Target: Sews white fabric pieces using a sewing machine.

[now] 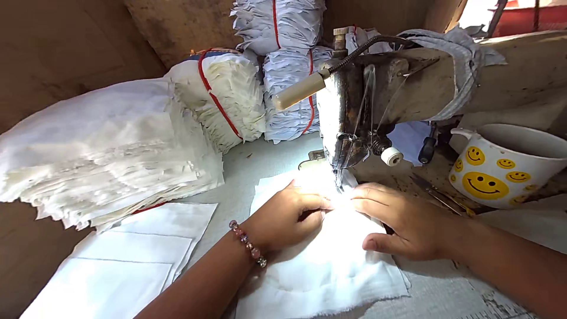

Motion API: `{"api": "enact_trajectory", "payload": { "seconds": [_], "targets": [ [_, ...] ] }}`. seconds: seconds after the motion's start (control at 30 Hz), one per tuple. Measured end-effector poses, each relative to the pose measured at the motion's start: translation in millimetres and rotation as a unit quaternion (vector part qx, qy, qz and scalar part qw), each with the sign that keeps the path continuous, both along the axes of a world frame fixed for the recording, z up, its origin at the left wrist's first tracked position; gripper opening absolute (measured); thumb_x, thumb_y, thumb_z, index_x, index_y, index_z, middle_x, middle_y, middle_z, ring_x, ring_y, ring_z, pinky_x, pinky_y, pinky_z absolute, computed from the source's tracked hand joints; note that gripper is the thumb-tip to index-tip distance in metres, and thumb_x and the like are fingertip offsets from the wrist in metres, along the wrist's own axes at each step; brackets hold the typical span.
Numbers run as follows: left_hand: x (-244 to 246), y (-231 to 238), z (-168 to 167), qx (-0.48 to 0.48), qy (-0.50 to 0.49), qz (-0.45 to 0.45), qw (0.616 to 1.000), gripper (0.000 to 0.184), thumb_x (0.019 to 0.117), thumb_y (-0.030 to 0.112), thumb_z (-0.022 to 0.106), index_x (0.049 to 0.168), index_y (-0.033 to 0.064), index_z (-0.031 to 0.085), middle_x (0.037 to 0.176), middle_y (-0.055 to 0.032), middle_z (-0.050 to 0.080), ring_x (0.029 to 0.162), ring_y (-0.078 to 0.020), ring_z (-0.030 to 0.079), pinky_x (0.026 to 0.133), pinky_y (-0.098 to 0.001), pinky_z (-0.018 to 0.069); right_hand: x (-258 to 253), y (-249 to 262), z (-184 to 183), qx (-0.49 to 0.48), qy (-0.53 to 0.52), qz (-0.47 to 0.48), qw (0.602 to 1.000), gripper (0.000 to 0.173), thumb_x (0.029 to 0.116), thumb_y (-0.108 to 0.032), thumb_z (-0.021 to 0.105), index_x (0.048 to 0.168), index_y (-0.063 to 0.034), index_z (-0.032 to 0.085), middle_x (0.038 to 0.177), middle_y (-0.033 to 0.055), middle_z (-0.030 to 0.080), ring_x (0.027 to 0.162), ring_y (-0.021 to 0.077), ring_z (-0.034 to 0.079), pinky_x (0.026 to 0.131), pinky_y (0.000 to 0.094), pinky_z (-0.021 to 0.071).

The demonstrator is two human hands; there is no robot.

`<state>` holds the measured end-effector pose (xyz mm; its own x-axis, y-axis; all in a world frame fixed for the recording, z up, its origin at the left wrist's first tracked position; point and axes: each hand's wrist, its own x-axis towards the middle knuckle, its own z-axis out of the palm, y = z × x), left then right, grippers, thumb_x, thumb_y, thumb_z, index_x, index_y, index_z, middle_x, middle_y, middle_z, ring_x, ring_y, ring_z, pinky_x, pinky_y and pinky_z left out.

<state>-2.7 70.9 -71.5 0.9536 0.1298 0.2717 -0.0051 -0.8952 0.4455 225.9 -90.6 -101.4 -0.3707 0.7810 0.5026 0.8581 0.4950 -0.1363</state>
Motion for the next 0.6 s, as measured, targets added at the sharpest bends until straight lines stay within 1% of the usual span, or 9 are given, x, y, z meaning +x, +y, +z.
{"api": "enact_trajectory", "payload": {
  "seconds": [0.07,0.13,0.23,0.37,0.4,0.47,0.5,0.57,0.6],
  "targets": [
    [1,0,3,0.001,0.018,0.015,1.000,0.033,0.0987,0.018,0.049,0.112,0.0117,0.078,0.115,0.0015,0.075,0.110,-0.0084,0.067,0.106,-0.0459,0.0449,-1,0,1,-0.004,-0.003,-0.020,1.000,0.072,0.1034,-0.063,0.032,0.119,-0.0047,0.070,0.122,0.0116,0.071,0.122,0.0226,0.065,0.103,0.0351,0.0513],
    [3,1,4,0.006,0.026,0.024,0.999,0.033,0.0991,0.019,0.049,0.110,0.0104,0.079,0.114,0.0008,0.075,0.107,-0.0090,0.067,0.100,-0.0444,0.0456,-2,0,4,-0.028,-0.008,-0.047,0.998,0.074,0.1027,-0.064,0.031,0.120,-0.0039,0.070,0.126,0.0125,0.070,0.122,0.0239,0.065,0.102,0.0384,0.0525],
    [5,0,8,0.013,0.064,0.040,0.997,0.035,0.1015,0.022,0.046,0.111,0.0097,0.078,0.121,-0.0003,0.073,0.118,-0.0134,0.064,0.105,-0.0533,0.0440,-2,2,8,-0.062,-0.014,-0.087,0.994,0.077,0.1014,-0.067,0.030,0.122,-0.0041,0.070,0.129,0.0112,0.069,0.122,0.0248,0.065,0.099,0.0420,0.0534],
    [7,-3,13,0.015,0.130,0.076,0.989,0.040,0.1052,0.027,0.042,0.123,0.0111,0.075,0.138,-0.0036,0.065,0.137,-0.0195,0.053,0.115,-0.0632,0.0322,-2,4,14,-0.123,-0.025,-0.125,0.984,0.076,0.1026,-0.065,0.029,0.136,-0.0059,0.064,0.143,0.0100,0.061,0.137,0.0269,0.053,0.111,0.0467,0.0433],
    [8,-4,14,0.016,0.144,0.085,0.986,0.041,0.1058,0.028,0.041,0.125,0.0121,0.073,0.141,-0.0036,0.063,0.139,-0.0196,0.051,0.116,-0.0641,0.0298,-3,3,13,-0.101,-0.033,-0.126,0.986,0.075,0.1034,-0.063,0.028,0.136,-0.0060,0.065,0.141,0.0102,0.062,0.136,0.0268,0.054,0.111,0.0460,0.0437],
    [8,-5,15,0.023,0.158,0.099,0.982,0.044,0.1063,0.030,0.038,0.129,0.0132,0.072,0.143,-0.0040,0.060,0.142,-0.0206,0.048,0.116,-0.0658,0.0276,-5,-1,4,0.040,-0.042,-0.078,0.995,0.071,0.1050,-0.061,0.028,0.119,-0.0067,0.072,0.121,0.0105,0.072,0.118,0.0237,0.067,0.099,0.0400,0.0544],
    [8,-6,15,0.028,0.164,0.105,0.980,0.045,0.1064,0.031,0.037,0.131,0.0138,0.071,0.145,-0.0041,0.059,0.143,-0.0212,0.046,0.116,-0.0669,0.0267,-7,-3,3,0.076,-0.034,-0.033,0.996,0.069,0.1066,-0.060,0.027,0.115,-0.0069,0.071,0.114,0.0111,0.073,0.113,0.0231,0.069,0.096,0.0382,0.0558],
    [9,-8,17,0.028,0.183,0.119,0.976,0.046,0.1068,0.031,0.035,0.134,0.0137,0.069,0.150,-0.0042,0.055,0.146,-0.0220,0.042,0.117,-0.0664,0.0240,-11,-8,2,0.058,-0.023,0.019,0.998,0.069,0.1074,-0.059,0.026,0.115,-0.0059,0.070,0.111,0.0123,0.072,0.112,0.0243,0.068,0.097,0.0384,0.0545],
    [9,-9,18,0.028,0.197,0.126,0.972,0.048,0.1071,0.032,0.034,0.136,0.0134,0.067,0.153,-0.0045,0.052,0.148,-0.0225,0.039,0.118,-0.0662,0.0223,-12,-8,0,0.043,-0.021,0.017,0.999,0.070,0.1070,-0.059,0.027,0.114,-0.0049,0.070,0.112,0.0128,0.073,0.113,0.0250,0.068,0.098,0.0389,0.0543]
  ]
}}
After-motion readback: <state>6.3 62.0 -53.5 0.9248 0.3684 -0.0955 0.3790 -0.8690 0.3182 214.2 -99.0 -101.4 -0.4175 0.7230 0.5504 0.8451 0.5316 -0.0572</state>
